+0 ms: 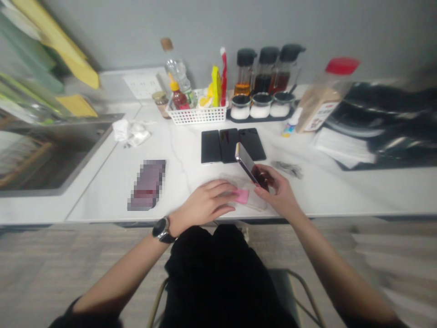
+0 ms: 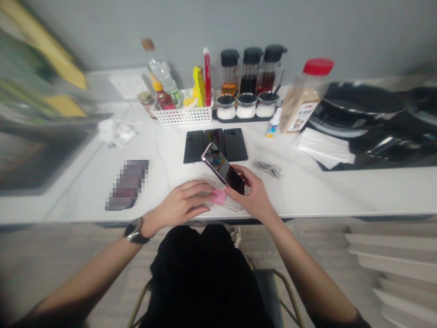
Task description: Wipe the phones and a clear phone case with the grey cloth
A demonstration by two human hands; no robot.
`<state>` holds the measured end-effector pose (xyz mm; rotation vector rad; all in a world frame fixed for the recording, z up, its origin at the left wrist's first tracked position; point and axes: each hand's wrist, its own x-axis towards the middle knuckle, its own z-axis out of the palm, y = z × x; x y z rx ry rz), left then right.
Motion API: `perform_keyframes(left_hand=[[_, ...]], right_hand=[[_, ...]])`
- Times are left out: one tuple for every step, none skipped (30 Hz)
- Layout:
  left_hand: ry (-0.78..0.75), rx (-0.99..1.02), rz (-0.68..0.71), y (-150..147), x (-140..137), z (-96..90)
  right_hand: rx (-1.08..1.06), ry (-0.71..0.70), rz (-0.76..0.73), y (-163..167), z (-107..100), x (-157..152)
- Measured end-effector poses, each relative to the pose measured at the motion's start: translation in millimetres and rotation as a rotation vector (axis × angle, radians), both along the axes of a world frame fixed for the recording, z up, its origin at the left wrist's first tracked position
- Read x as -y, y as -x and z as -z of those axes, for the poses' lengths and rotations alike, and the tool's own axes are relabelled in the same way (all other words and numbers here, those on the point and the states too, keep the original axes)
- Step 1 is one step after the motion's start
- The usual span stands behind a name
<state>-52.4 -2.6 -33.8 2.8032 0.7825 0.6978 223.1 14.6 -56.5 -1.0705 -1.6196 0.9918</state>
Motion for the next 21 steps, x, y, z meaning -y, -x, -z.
perform_keyframes(left_hand=[[-0.001, 0.008, 0.006, -0.3, -0.6, -0.5], [-0.007, 0.016, 0.015, -0.6, -1.4, -0.8], [-0.015, 0.026, 0.022, -0.9, -2.3, -0.7], [-0.024, 0.036, 0.028, -1.2, -3.1, -0.4], [-0.032, 0.045, 0.031, -1.5, -4.0, 0.2], [-0.041, 0.053, 0.031, -1.8, -4.8, 1.0], [-0.052, 0.062, 0.031, -2.0, -5.6, 1.8], [-0.064, 0.068, 0.033, -2.2, -6.2, 2.7], [-0.074, 0.071, 0.035, -2.3, -6.8, 3.4], [-0.079, 0.072, 0.038, -2.4, -7.2, 4.0], [-0.082, 0.071, 0.041, -2.6, -7.6, 4.3], [-0.080, 0.069, 0.041, -2.8, -7.9, 4.5], [-0.073, 0.067, 0.038, -3.0, -8.2, 4.5], [-0.061, 0.067, 0.034, -3.3, -8.4, 4.4], [-0.046, 0.069, 0.031, -3.6, -8.6, 4.3], [-0.033, 0.072, 0.029, -3.8, -8.7, 4.0], [-0.021, 0.076, 0.029, -3.8, -8.9, 3.7], [-0.011, 0.081, 0.031, -3.5, -9.1, 3.2], [-0.002, 0.086, 0.034, -2.9, -9.4, 2.6], [0.008, 0.092, 0.030, -2.0, -9.8, 1.8], [0.021, 0.095, 0.018, -0.9, -10.2, 0.9]], right_hand=[[0.003, -0.005, -0.001, 0.0, -0.1, 0.0], [0.008, -0.012, -0.003, 0.1, -0.3, 0.0], [0.013, -0.018, -0.003, 0.3, -0.5, -0.1], [0.018, -0.023, -0.004, 0.4, -0.7, -0.2], [0.023, -0.026, -0.004, 0.4, -0.8, -0.3], [0.027, -0.028, -0.004, 0.5, -0.8, -0.5], [0.028, -0.030, -0.004, 0.5, -0.8, -0.6], [0.026, -0.032, -0.004, 0.4, -0.8, -0.7], [0.025, -0.034, -0.004, 0.4, -0.8, -0.7], [0.022, -0.035, -0.004, 0.3, -1.0, -0.6], [0.019, -0.035, -0.003, 0.3, -1.2, -0.5], [0.016, -0.035, -0.004, 0.3, -1.5, -0.4], [0.013, -0.034, -0.003, 0.3, -1.7, -0.2], [0.011, -0.034, -0.004, 0.2, -2.0, -0.1], [0.010, -0.035, -0.003, 0.2, -2.1, 0.1], [0.010, -0.039, -0.003, 0.2, -2.1, 0.3], [0.011, -0.043, -0.002, 0.2, -1.9, 0.5], [0.012, -0.046, 0.000, 0.2, -1.6, 0.6], [0.013, -0.049, 0.002, 0.3, -1.2, 0.7], [0.014, -0.050, 0.005, 0.3, -0.7, 0.7], [0.014, -0.050, 0.009, 0.4, -0.2, 0.6]])
